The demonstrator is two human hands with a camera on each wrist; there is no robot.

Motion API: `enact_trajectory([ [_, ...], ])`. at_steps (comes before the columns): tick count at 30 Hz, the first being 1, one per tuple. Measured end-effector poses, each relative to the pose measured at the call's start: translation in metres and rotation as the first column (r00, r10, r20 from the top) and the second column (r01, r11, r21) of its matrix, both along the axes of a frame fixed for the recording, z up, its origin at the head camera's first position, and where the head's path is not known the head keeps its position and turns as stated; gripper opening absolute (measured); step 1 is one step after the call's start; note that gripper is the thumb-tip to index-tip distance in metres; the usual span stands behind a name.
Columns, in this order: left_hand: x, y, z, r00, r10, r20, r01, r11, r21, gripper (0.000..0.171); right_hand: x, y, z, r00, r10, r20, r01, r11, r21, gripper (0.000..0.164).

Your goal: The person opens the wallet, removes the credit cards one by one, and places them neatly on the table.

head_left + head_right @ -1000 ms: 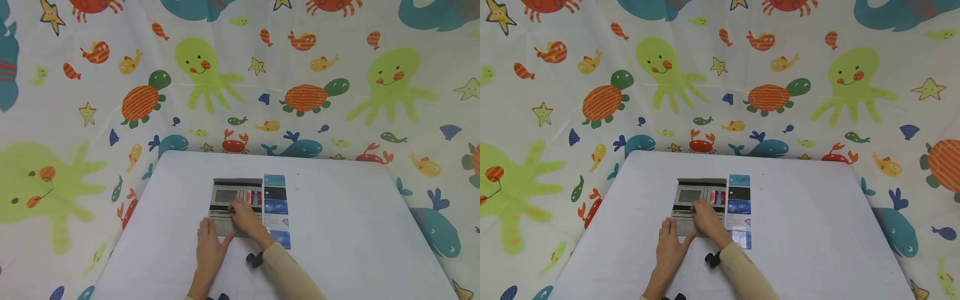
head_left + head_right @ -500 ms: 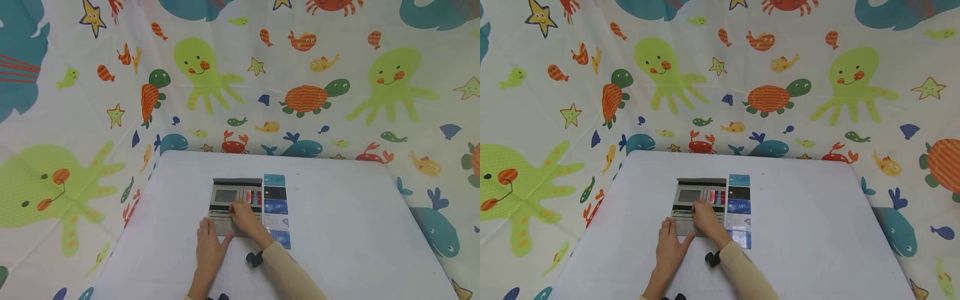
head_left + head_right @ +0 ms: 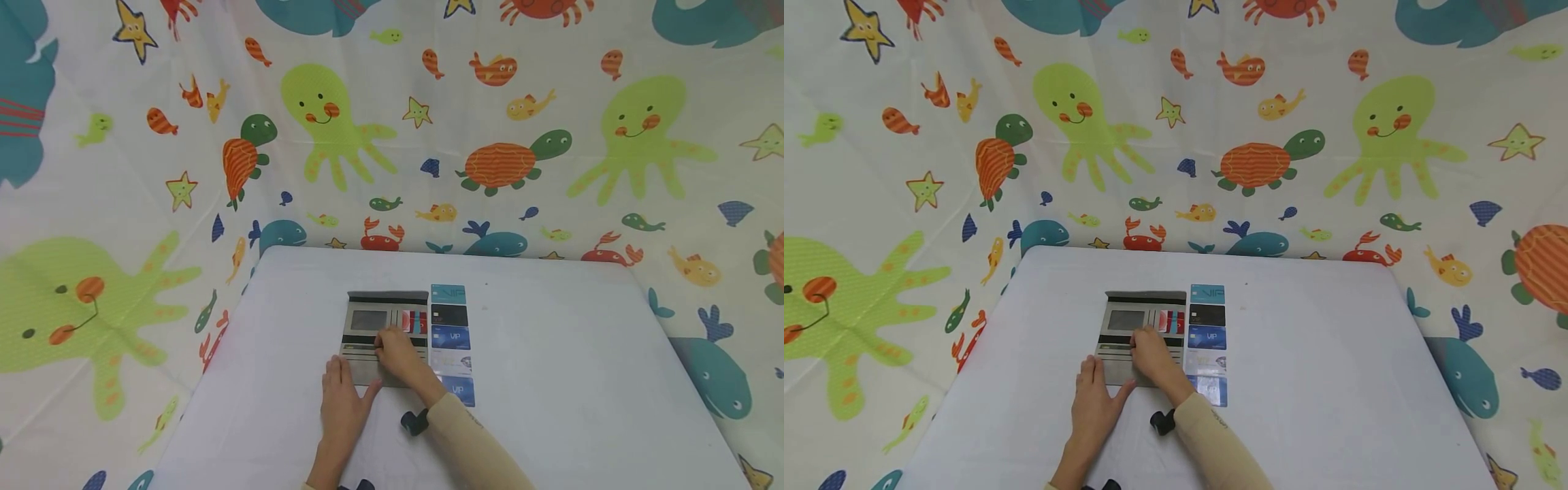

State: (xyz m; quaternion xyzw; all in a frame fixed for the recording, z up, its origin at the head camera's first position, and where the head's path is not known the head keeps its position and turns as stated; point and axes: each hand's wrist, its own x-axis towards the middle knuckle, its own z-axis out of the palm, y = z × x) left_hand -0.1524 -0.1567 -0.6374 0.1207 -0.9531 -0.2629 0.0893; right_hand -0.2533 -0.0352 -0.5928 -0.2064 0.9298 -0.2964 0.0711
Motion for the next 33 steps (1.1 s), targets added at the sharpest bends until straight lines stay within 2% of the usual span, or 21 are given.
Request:
enact_trajectory([
  [9, 0.0022, 0.0019, 0.0000, 0.999, 0.009, -0.033, -0.009, 1.000, -0.009, 0.097, -0.0036, -0.0002, -0.0043, 1.000, 0.008, 0.009, -0.008, 1.000, 0.010, 0.006],
  [23, 0.0052, 0.0043, 0.0015, 1.000, 0.008, 0.006, -0.008, 1.000, -0.012, 0.098, -0.0077, -0.0005, -0.0065, 0.997, 0.007, 0.071, -0.009, 1.000, 0.027, 0.010],
  [29, 0.0067, 0.0051, -0.0003, 0.999, 0.018, -0.029, -0.018, 1.000, -0.004, 0.097, -0.0080, -0.0004, -0.0066, 0.996, -0.002, 0.094, -0.001, 1.000, 0.030, 0.013],
  [33, 0.0070, 0.0057, 0.0002, 1.000, 0.020, -0.018, -0.020, 1.000, 0.011, 0.098, -0.0079, -0.0005, -0.0082, 0.996, -0.016, 0.084, 0.013, 1.000, 0.026, 0.013],
])
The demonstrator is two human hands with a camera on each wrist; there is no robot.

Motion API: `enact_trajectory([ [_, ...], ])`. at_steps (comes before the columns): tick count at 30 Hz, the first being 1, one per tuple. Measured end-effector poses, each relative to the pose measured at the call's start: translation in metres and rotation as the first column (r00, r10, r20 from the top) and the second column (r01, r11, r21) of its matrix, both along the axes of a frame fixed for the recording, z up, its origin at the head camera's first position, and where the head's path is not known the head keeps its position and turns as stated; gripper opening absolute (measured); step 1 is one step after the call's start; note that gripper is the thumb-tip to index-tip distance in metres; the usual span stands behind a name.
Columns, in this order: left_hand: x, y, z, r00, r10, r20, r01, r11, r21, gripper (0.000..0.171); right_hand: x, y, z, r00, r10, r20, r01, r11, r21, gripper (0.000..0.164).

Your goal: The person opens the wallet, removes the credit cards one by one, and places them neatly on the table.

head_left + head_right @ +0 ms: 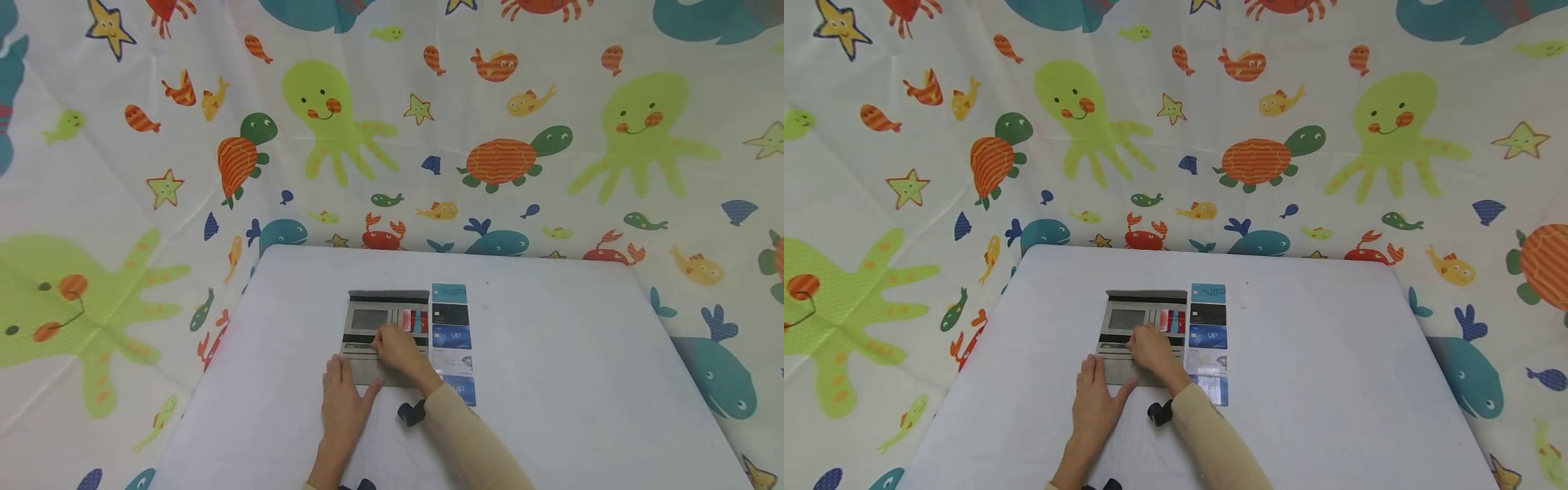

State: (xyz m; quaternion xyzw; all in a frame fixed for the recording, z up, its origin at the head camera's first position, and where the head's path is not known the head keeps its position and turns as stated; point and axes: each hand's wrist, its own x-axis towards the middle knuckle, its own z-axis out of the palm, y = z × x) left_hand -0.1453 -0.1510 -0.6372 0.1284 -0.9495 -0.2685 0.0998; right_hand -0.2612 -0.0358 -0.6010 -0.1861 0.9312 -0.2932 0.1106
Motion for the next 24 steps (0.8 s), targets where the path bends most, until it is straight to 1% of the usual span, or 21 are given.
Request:
enact_trajectory([
  [5, -0.0002, -0.0005, 0.0006, 1.000, -0.006, 0.023, 0.006, 1.000, 0.015, 0.099, 0.0007, -0.0024, -0.0027, 0.999, -0.008, -0.037, 0.008, 1.000, 0.016, 0.012],
  [10, 0.0004, -0.0006, -0.0008, 1.000, -0.006, 0.025, 0.006, 1.000, 0.009, 0.099, 0.0027, -0.0049, -0.0036, 0.998, -0.012, -0.055, 0.013, 0.999, 0.033, 0.010],
  [15, 0.0007, -0.0007, -0.0010, 1.000, -0.003, 0.020, 0.002, 1.000, 0.020, 0.099, 0.0038, -0.0063, -0.0042, 0.995, -0.007, -0.104, 0.015, 0.997, 0.079, 0.004],
  [19, 0.0004, -0.0008, -0.0016, 1.000, -0.001, 0.020, 0.001, 1.000, 0.021, 0.099, 0.0050, -0.0074, -0.0033, 0.990, -0.002, -0.139, 0.017, 0.994, 0.112, 0.008],
  [24, 0.0001, -0.0010, -0.0026, 1.000, -0.002, 0.015, 0.001, 1.000, 0.025, 0.099, 0.0048, -0.0089, -0.0047, 0.982, -0.015, -0.190, 0.036, 0.994, 0.107, 0.012],
])
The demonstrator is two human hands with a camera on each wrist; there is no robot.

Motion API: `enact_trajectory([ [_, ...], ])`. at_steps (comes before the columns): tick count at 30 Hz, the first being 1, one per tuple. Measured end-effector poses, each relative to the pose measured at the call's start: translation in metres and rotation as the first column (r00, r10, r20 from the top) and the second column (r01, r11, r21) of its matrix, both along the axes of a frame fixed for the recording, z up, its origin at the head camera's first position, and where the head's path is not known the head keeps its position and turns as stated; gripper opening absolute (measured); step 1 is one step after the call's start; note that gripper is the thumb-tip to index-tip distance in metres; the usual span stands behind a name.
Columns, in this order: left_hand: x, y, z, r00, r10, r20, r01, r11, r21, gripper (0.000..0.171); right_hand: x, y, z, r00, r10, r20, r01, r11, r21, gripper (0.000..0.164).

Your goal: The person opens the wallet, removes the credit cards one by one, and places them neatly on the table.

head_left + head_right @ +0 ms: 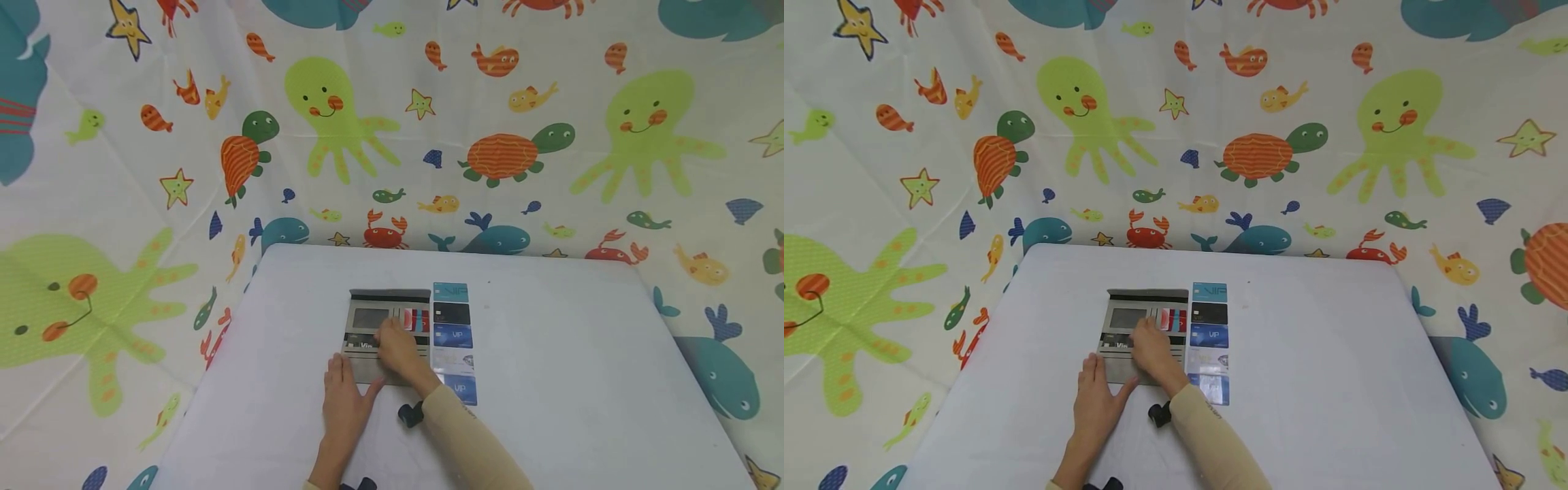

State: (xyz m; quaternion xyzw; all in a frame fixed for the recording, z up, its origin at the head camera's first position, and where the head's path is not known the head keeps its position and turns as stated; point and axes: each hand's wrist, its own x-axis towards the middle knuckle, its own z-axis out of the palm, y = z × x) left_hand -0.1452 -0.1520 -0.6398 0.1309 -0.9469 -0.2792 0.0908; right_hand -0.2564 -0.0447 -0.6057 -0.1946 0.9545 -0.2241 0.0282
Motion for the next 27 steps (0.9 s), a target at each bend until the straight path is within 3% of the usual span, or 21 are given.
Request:
enact_trajectory([
  [4, 0.000, 0.001, 0.000, 0.999, -0.001, -0.041, -0.001, 1.000, -0.028, 0.097, -0.002, 0.001, -0.003, 1.000, 0.004, -0.022, -0.004, 1.000, -0.016, 0.009],
  [8, 0.000, 0.001, -0.001, 0.997, -0.001, -0.080, -0.003, 0.998, -0.055, 0.096, -0.003, 0.005, -0.002, 0.999, 0.031, 0.024, -0.030, 0.999, -0.044, 0.010],
  [18, 0.000, 0.000, 0.000, 0.999, -0.007, -0.053, 0.004, 0.999, -0.052, 0.096, -0.007, 0.012, 0.003, 0.984, 0.073, 0.164, -0.055, 0.992, -0.113, 0.023],
  [27, 0.000, 0.001, 0.000, 1.000, -0.005, -0.030, 0.003, 0.999, -0.046, 0.097, -0.006, 0.011, 0.002, 0.982, 0.052, 0.183, -0.031, 0.993, -0.117, 0.020],
])
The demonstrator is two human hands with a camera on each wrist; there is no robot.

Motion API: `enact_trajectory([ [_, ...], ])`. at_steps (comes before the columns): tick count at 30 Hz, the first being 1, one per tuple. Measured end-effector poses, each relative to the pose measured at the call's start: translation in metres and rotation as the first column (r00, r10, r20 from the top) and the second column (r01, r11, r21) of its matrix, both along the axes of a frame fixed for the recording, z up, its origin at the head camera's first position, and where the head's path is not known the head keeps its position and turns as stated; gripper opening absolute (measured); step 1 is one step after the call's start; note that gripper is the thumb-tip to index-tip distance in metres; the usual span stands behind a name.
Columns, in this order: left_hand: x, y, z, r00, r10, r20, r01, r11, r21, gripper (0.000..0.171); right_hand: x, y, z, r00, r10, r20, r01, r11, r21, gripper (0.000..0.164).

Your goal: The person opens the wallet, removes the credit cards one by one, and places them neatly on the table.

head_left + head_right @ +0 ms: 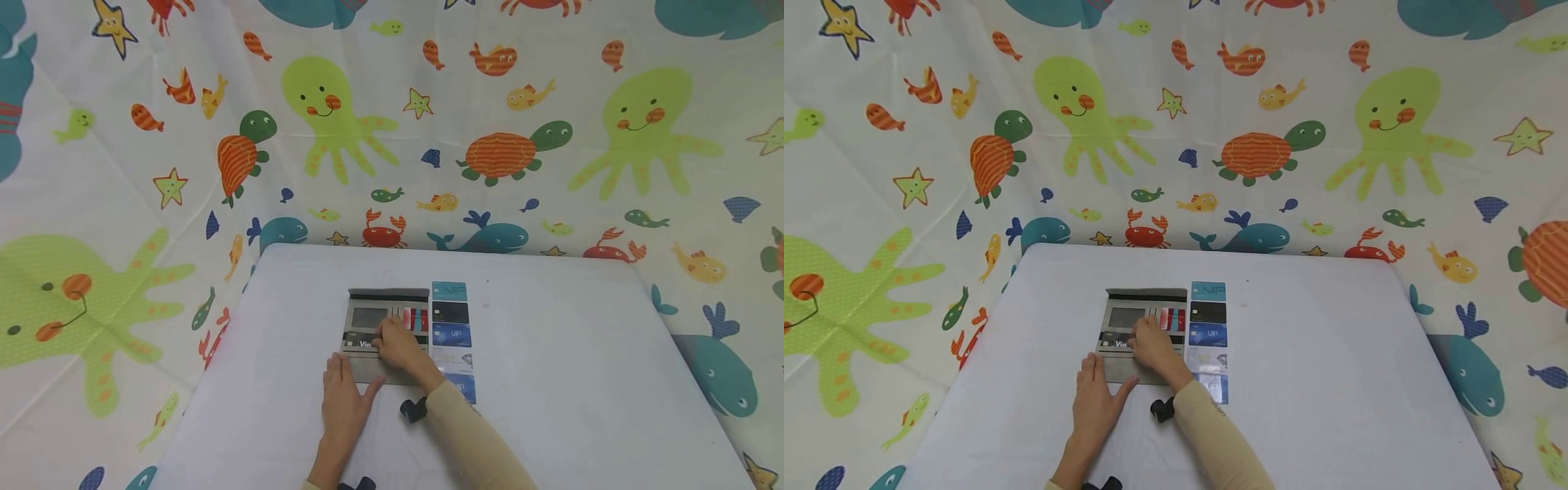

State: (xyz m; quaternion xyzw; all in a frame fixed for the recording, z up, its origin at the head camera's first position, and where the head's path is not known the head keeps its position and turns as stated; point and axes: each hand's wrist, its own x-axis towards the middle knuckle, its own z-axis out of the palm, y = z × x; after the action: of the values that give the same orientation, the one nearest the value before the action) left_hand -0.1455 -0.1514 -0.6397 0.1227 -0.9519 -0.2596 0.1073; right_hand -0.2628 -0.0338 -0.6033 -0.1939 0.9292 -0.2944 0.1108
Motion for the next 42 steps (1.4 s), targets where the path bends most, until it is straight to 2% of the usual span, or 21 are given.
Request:
enact_trajectory([
  [19, -0.0008, 0.0003, -0.0001, 1.000, -0.004, 0.010, 0.005, 1.000, -0.014, 0.098, -0.0020, -0.0017, -0.0033, 0.998, -0.022, -0.060, 0.023, 1.000, 0.007, 0.016],
  [24, -0.0007, 0.0002, 0.0002, 1.000, 0.000, 0.014, 0.000, 1.000, -0.012, 0.098, -0.0017, -0.0002, -0.0020, 0.999, -0.025, -0.045, 0.023, 0.999, -0.028, 0.017],
  [33, -0.0002, -0.0002, 0.0013, 1.000, -0.007, 0.012, 0.007, 1.000, -0.017, 0.098, -0.0019, 0.0029, -0.0043, 1.000, -0.024, 0.013, 0.025, 0.997, -0.069, 0.036],
  [42, 0.0011, 0.0011, 0.0014, 1.000, -0.007, 0.023, 0.007, 1.000, -0.002, 0.099, 0.0002, 0.0046, -0.0035, 0.998, -0.049, 0.041, 0.053, 0.993, -0.101, 0.033],
])
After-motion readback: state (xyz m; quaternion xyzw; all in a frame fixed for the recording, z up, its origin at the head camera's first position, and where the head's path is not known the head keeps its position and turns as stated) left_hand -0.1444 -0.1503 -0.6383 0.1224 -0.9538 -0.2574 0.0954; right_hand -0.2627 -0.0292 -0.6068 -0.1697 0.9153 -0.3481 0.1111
